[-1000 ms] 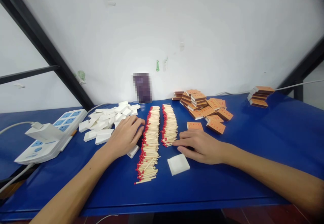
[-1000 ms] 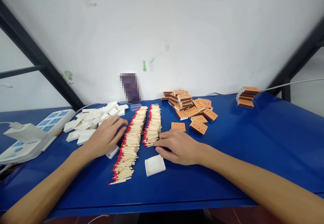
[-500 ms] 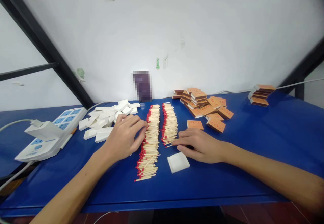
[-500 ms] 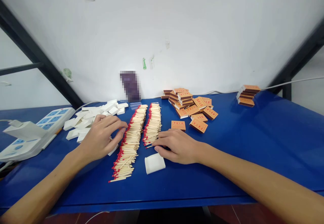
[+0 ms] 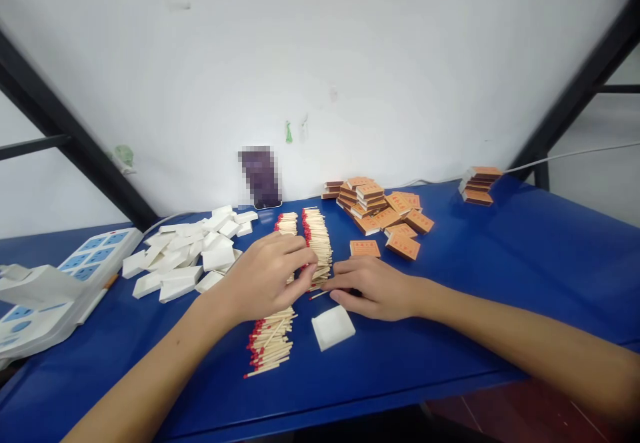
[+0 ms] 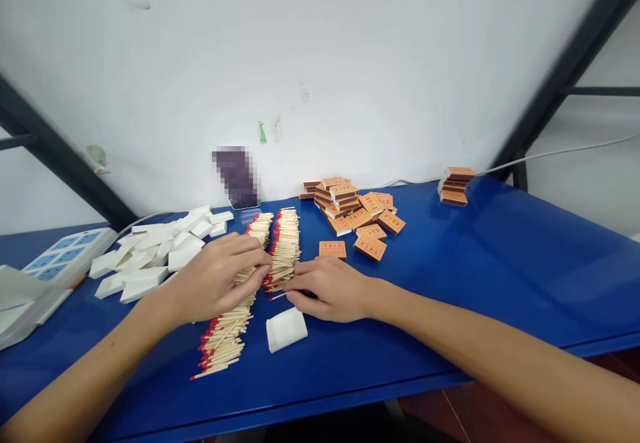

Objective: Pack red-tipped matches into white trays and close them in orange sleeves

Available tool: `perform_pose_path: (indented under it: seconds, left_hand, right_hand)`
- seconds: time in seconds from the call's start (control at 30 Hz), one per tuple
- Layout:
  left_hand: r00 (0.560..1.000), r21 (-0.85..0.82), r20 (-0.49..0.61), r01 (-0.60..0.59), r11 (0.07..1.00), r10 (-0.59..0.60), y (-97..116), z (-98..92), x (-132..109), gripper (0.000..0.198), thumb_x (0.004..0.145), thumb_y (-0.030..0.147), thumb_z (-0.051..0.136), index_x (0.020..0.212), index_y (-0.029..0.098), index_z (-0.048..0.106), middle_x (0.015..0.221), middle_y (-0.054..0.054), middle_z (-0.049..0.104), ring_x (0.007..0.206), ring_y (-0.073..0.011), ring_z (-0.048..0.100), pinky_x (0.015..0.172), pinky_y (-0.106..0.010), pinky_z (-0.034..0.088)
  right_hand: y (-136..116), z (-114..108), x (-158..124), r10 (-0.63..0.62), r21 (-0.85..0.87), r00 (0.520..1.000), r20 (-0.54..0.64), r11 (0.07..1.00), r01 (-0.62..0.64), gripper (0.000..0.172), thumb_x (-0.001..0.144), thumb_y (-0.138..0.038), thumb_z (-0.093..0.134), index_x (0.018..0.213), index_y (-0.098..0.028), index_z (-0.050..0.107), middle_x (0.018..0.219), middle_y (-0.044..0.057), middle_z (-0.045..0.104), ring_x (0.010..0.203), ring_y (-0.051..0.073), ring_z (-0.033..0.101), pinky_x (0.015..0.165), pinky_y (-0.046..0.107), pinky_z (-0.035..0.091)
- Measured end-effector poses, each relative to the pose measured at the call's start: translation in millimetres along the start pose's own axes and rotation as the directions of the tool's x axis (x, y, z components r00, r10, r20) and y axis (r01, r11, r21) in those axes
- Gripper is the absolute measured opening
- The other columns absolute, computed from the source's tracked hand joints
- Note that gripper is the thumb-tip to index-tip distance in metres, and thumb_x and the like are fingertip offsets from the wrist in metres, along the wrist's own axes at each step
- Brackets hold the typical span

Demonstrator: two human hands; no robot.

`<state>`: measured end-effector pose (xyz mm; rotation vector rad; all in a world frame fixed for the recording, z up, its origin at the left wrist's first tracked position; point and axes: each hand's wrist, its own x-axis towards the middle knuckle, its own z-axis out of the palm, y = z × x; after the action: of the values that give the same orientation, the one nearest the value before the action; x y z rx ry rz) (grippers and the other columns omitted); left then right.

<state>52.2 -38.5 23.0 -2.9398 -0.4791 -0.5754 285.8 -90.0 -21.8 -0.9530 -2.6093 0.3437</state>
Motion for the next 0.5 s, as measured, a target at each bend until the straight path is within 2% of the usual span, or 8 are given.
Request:
perform_pose_path:
  seconds: [0.1,0.27,0.4,0.5]
  left_hand:
    - [0.998,0.022,0.046,0.053,0.998,-0.054,4,5.5,-10,0.027,0.099,0.023,0.041,0.080,0.018,0.061,0.072,-0.002,0.056,0.065,-0.0154,0.050,0.062,-0.032,0.037]
    - [0.985,-0.008,0.115,0.135,0.991,-0.133,13,1.2,-24,0.025,0.096,0.021,0.042,0.084,0.018,0.064,0.077,-0.002,0.055,0.065,-0.0151,0.049,0.060,-0.032,0.036]
    - [0.987,-0.037,0.126,0.107,0.994,-0.102,18,0.1,-22,0.023,0.089,0.019,0.045,0.094,0.019,0.068,0.081,-0.004,0.054,0.071,-0.0175,0.051,0.064,-0.033,0.039]
    - [0.978,-0.060,0.181,0.113,0.992,-0.100,23,3.9,-20,0.024,0.087,0.018,0.048,0.098,0.019,0.069,0.086,-0.004,0.055,0.078,-0.0188,0.054,0.071,-0.034,0.043]
  right_hand:
    - [-1,0,0,0.017,0.033,1.000,0.006,0.999,-0.017,0.031,0.102,-0.026,0.044,0.104,-0.014,0.072,0.081,0.005,0.060,0.070,0.016,0.055,0.064,0.027,0.035]
    - [-3,0,2,0.130,0.220,0.991,0.003,0.967,-0.128,0.027,0.100,-0.025,0.048,0.102,-0.016,0.074,0.080,0.003,0.065,0.070,0.014,0.056,0.064,0.026,0.037]
    - [-6,-1,3,0.215,0.341,0.974,0.073,0.912,-0.227,0.029,0.099,-0.026,0.047,0.104,-0.016,0.075,0.065,-0.003,0.055,0.055,0.011,0.042,0.053,0.025,0.030]
    - [-7,-2,3,0.257,0.395,0.960,0.114,0.875,-0.281,0.031,0.099,-0.029,0.047,0.100,-0.015,0.075,0.059,-0.005,0.043,0.053,0.010,0.032,0.050,0.024,0.025]
